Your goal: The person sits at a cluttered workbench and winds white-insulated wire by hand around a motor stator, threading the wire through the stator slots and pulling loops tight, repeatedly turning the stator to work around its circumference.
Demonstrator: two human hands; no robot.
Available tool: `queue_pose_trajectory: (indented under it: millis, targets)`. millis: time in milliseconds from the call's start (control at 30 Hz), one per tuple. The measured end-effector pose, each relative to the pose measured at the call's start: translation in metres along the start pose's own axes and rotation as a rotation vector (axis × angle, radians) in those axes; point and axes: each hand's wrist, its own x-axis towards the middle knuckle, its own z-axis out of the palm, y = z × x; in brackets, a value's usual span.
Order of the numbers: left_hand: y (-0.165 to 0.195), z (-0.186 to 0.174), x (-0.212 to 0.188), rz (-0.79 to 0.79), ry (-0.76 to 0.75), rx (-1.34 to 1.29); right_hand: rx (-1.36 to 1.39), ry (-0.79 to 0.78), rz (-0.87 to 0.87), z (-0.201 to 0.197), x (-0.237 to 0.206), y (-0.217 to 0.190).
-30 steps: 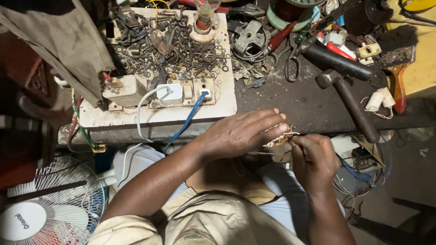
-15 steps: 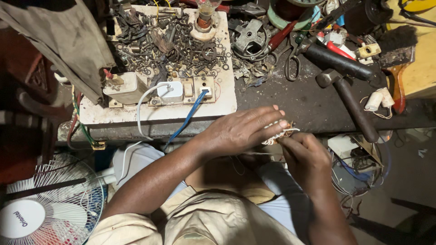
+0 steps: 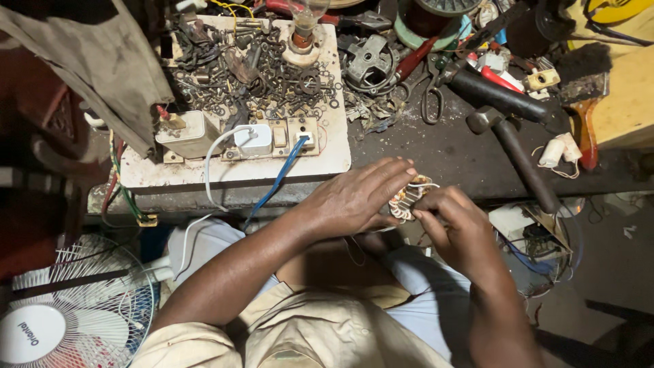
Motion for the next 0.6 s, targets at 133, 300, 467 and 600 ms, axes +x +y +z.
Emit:
queue_pose_trajectory:
  millis: [133,300,467,600]
  targets:
    - [-0.001,0.005,0.000,0.007,0.022,0.025,-0.002,0.039,-0.065,0.003,0.003,0.009]
    - [-0.005,0.011,0.000,0.071,0.149,0.090,-0.075,0.014,-0.186,-0.004,0.005,0.013]
    - [-0.002,0.012,0.001,0.033,0.154,0.116,-0.149,0.040,-0.231,-0.004,0.013,0.014]
    - [0.003,0.007,0.002,0.035,0.167,0.119,-0.134,0.016,-0.180,-0.005,0.020,0.012]
